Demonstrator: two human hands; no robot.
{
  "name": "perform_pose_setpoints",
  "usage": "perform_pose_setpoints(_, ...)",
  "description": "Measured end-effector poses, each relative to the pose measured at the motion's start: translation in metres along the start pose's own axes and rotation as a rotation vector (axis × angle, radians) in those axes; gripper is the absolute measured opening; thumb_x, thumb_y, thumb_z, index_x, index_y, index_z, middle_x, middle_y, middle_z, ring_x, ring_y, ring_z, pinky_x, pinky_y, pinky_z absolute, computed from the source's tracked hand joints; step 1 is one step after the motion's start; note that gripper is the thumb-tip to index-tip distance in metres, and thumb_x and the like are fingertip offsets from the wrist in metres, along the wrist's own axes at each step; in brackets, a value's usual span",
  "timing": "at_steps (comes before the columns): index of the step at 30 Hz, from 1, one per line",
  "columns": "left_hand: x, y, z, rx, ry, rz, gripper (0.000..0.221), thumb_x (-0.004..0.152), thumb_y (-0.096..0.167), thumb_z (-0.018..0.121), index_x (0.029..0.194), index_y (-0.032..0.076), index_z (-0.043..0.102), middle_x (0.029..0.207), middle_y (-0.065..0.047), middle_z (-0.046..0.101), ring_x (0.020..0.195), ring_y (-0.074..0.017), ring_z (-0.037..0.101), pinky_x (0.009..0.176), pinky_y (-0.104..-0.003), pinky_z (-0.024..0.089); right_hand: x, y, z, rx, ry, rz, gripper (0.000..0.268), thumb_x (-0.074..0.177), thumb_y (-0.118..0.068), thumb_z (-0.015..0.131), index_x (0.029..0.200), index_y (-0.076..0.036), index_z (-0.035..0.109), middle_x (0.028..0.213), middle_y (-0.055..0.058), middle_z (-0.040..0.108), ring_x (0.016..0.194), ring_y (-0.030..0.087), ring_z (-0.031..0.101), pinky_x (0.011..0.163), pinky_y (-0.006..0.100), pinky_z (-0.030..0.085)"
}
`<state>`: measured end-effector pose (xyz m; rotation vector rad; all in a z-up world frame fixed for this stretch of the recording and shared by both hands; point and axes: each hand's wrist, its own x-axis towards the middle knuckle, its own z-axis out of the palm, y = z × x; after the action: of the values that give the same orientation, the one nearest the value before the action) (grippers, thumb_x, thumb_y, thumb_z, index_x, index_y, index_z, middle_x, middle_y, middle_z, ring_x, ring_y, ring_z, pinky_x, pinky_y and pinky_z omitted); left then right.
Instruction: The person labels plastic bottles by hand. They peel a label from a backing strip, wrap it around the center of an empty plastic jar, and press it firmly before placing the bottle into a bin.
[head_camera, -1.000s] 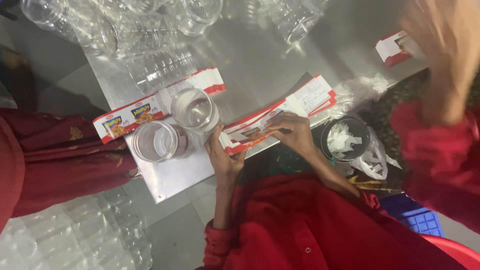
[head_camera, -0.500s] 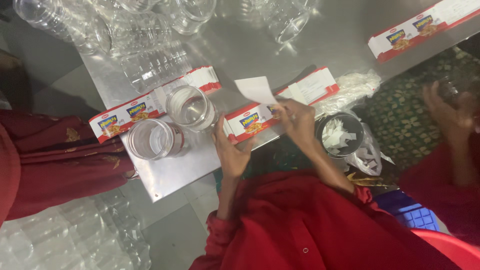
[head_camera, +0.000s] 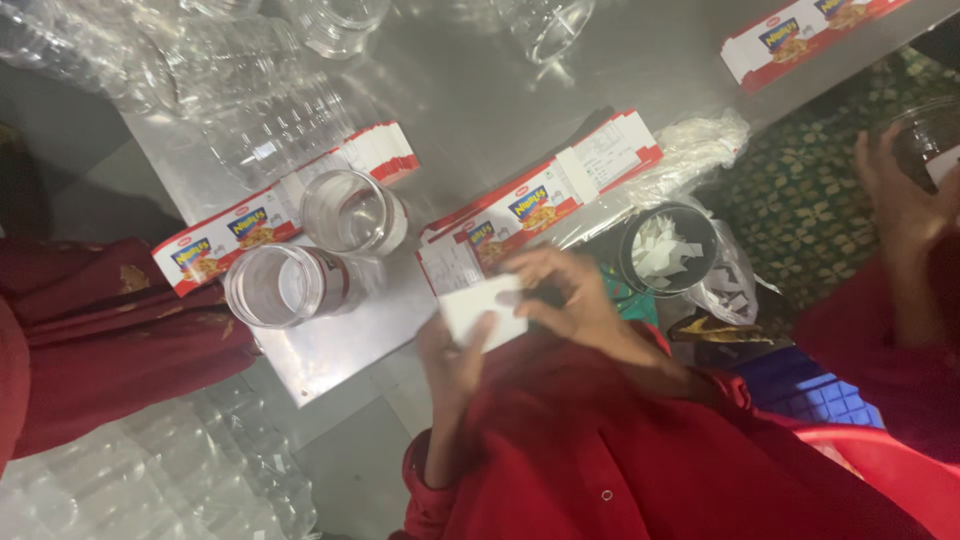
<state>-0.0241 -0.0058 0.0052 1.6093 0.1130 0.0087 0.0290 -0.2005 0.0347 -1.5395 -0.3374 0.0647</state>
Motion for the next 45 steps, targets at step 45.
perform_pose_setpoints(45, 0.015, 0.021, -0.075, -1.248, -0.075, 0.034, 0.019, 0.096, 0.019, 0.065, 0.106, 0.005, 0.058, 0.086, -0.003, 0.059, 0.068, -0.0129, 0.056, 0.062, -0.028, 0.046, -0.040, 0.008, -0.055, -0.087, -0.052, 0.186, 0.020, 0.082, -0.006, 0.085, 0.099, -0.004, 0.074, 0.095, 0.003, 0.076, 0.087, 0.009, 0.071, 0.078, 0.027, 0.055)
